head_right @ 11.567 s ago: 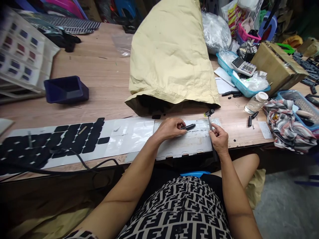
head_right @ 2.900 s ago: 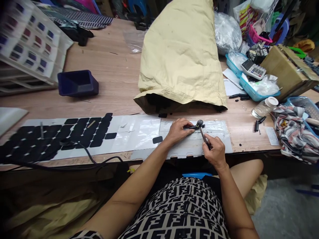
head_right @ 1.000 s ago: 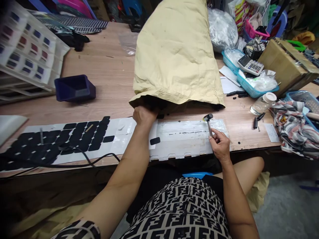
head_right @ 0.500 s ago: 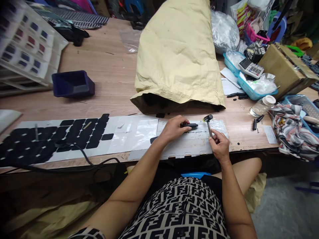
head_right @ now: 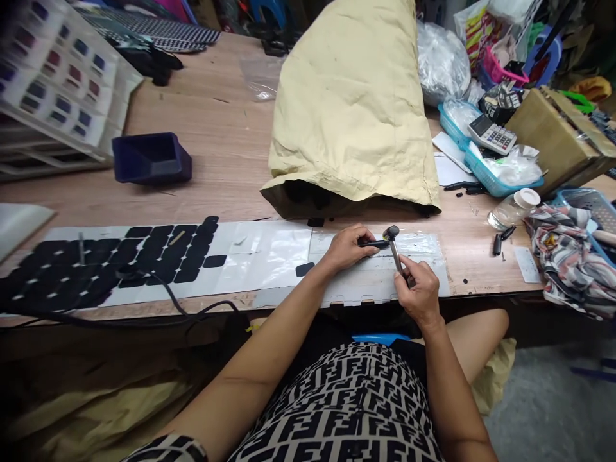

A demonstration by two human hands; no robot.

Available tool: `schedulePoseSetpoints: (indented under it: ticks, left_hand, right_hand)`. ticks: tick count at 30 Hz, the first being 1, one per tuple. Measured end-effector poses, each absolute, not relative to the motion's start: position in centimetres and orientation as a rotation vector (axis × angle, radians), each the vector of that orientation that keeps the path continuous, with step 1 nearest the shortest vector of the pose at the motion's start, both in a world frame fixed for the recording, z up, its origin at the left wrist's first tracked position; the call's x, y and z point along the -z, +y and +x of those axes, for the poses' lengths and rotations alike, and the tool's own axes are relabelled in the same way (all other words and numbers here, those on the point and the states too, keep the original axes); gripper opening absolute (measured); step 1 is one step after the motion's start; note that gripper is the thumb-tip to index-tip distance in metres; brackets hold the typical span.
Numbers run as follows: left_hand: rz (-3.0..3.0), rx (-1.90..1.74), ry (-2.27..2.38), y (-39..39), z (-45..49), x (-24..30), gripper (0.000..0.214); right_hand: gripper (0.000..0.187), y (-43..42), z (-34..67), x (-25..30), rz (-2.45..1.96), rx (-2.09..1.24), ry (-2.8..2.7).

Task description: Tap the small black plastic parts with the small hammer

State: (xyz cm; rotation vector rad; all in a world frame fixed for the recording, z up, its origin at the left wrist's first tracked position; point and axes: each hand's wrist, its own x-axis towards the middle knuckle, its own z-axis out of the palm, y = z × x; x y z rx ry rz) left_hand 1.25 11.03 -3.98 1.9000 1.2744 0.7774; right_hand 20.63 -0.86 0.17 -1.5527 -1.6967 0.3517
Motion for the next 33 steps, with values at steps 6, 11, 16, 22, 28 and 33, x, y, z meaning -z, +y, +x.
schedulePoseSetpoints:
  ticks: [6,11,16,22,28,33]
  left_hand:
    - [1.880,-0.774,1.271,11.2,1.4,3.9,0.016]
    - [1.874,-0.785,1.264,11.2,1.4,3.8,0.015]
    - [1.876,-0.780,1.272,11.1,1.4,3.7,0.012]
    - [1.868,-0.755,1.284,11.0,1.3,3.7,0.013]
    - [1.913,-0.830,1.201,10.5,1.1,3.1,0.015]
    - [1.667,-0.522,0.569,6.6,1.1,1.0,0.030]
  right_hand:
    - [0.038,-0.7,19.3,0.3,-1.521,-0.233,-1.848]
    - [0.037,-0.5,19.5,0.7,-1.549,-0.224,-1.830]
    - [0.039,-0.5,19.9,0.3,-1.541,-0.207,-1.778]
    - [0.037,-0.4,20.6,1.3,-1.585,-0.384,-1.692]
    - [0.037,0.4,21.8,2.0,-1.604,-0.513,-1.367]
    - [0.036,0.6,22.1,2.1,-1.560,-0.664,-1.242]
